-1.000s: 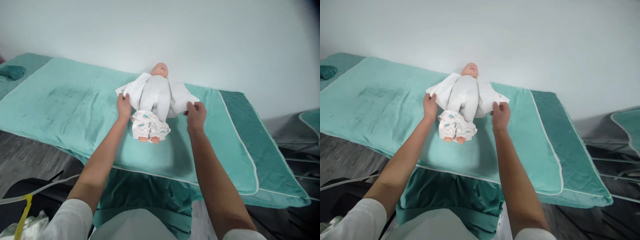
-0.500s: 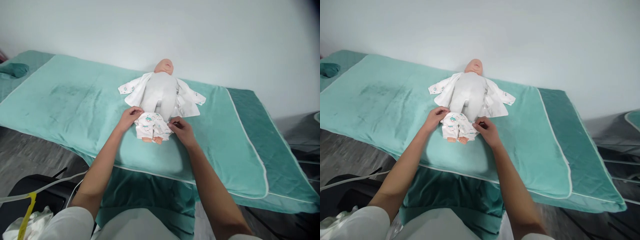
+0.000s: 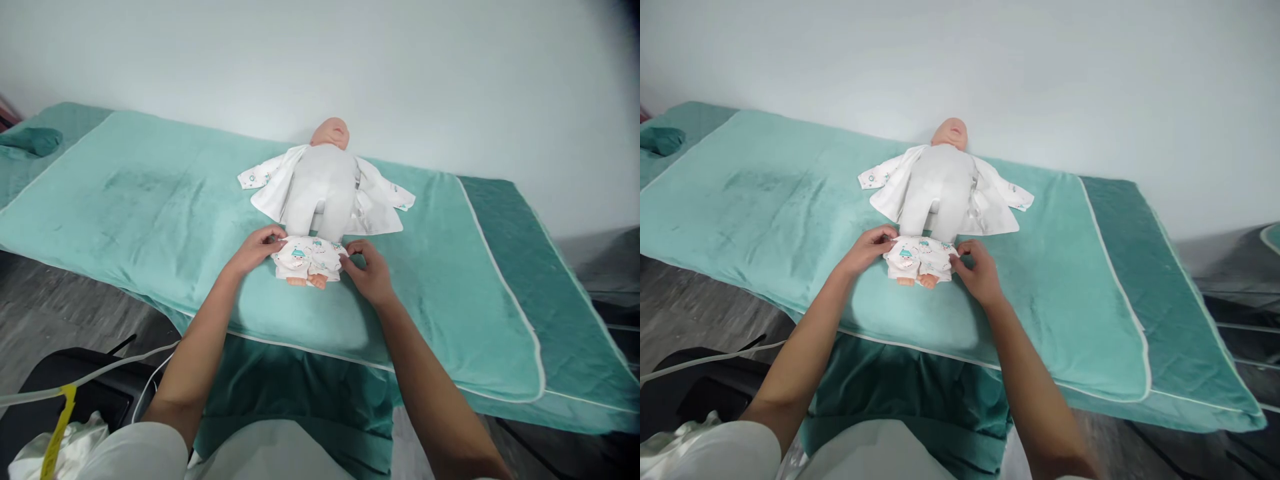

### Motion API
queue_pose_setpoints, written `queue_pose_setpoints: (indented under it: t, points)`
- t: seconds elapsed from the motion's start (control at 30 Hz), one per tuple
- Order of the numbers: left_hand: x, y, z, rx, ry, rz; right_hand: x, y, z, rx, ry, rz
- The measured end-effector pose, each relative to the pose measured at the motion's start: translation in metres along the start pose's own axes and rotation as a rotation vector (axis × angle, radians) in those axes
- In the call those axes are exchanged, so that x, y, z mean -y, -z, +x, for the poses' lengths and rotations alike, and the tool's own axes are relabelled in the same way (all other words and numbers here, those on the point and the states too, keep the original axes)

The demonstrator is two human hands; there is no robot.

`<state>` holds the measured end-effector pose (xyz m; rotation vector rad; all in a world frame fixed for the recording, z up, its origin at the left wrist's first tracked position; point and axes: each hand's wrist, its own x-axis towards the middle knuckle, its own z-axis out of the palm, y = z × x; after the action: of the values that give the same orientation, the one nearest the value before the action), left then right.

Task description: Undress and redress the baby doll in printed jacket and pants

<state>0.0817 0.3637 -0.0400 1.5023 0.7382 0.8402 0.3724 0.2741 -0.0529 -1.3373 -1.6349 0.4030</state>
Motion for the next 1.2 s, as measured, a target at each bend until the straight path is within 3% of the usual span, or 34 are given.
queue_pose_setpoints:
  t: [0.17, 0.3, 0.43, 0.6, 0.77, 0.97, 1.07, 1.2]
  points:
    - [0.0, -0.003, 0.001, -0.061, 0.009, 0.004, -0.013, -0.001, 0.03, -0.158, -0.116, -0.021]
    - [0.001, -0.005, 0.001, -0.097, 0.034, -0.004, -0.02, -0.018, 0.052, -0.278, -0.261, 0.192]
    - [0.001, -0.005, -0.001, -0.122, 0.056, -0.022, -0.022, -0.027, 0.051, -0.16, -0.349, 0.35]
    - [0.001, -0.008, 0.007, -0.216, 0.005, -0.119, -0.025, -0.021, 0.044, -0.03, -0.352, 0.372]
    - [0.006, -0.013, 0.044, -0.364, -0.095, -0.21, -0.031, -0.013, 0.042, 0.046, -0.322, 0.421]
    - [0.013, -0.016, 0.088, -0.533, -0.118, -0.213, -0.03, -0.006, 0.038, 0.212, -0.343, 0.488]
    - [0.014, -0.016, 0.088, -0.527, -0.089, -0.184, -0.032, -0.011, 0.038, 0.18, -0.327, 0.43]
    - [0.013, -0.016, 0.079, -0.467, -0.02, -0.132, -0.031, -0.018, 0.041, 0.025, -0.269, 0.214]
